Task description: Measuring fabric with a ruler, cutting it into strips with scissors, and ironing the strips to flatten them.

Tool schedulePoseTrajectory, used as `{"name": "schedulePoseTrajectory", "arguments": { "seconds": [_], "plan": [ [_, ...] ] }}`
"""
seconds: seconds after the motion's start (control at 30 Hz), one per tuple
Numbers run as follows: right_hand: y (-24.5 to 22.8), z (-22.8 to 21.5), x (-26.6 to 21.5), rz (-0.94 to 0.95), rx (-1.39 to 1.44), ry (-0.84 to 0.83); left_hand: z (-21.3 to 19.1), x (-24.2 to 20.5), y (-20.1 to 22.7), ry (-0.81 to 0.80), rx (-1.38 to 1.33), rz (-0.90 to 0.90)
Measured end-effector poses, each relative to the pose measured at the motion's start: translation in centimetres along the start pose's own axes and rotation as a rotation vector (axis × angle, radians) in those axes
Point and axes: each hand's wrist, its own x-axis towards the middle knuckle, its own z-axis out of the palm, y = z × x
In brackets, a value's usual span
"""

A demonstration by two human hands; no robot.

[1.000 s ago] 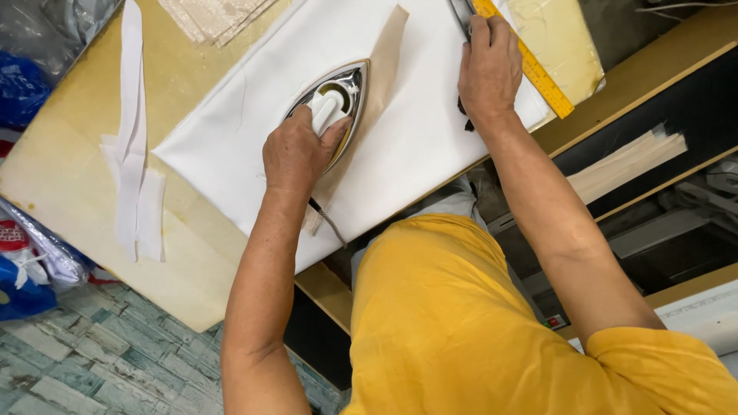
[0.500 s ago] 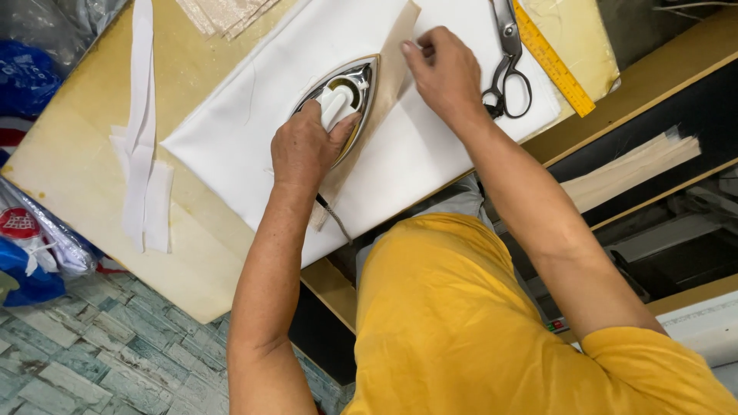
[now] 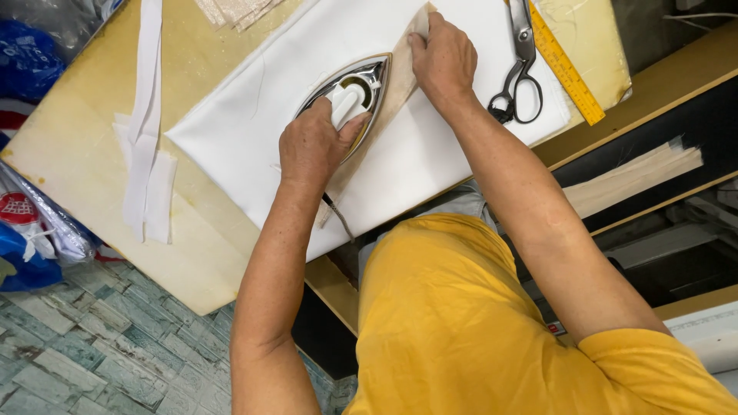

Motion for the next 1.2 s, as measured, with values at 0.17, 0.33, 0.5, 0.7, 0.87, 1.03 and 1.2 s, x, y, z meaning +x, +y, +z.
{"name": "schedulePoseTrajectory", "arguments": {
  "seconds": [0.17, 0.33, 0.5, 0.7, 0.87, 1.03, 1.2],
  "plan": [
    [0.3, 0.1, 0.0, -0.038, -0.001, 0.006, -0.1, 0.1, 0.0, -0.027, -0.002, -0.015],
    [0.3, 0.1, 0.0, -0.051, 0.002, 0.011, -0.2, 0.2, 0.4, -0.015, 0.005, -0.026],
    [0.5, 0.4, -0.1, -0.066, -0.011, 0.026, 0.1, 0.7, 0.8, -0.005, -0.014, -0.002],
    [0.1, -0.3, -0.2, -0.062, 0.022, 0.016, 0.2, 1.3, 1.5, 0.035, -0.037, -0.029],
    [0.3, -0.2, -0.3, -0.064, 0.026, 0.023, -0.5, 2.0, 2.0, -0.046, -0.031, -0.038],
    [0.2, -0.2, -0.3, -0.053, 0.038, 0.012, -0.2, 2.4, 2.1, -0.025, -0.008, 0.008],
    [0.8, 0.4, -0.2, -0.073, 0.033, 0.035, -0.3, 2.9, 2.6, -0.009, -0.019, -0.006]
  ]
}}
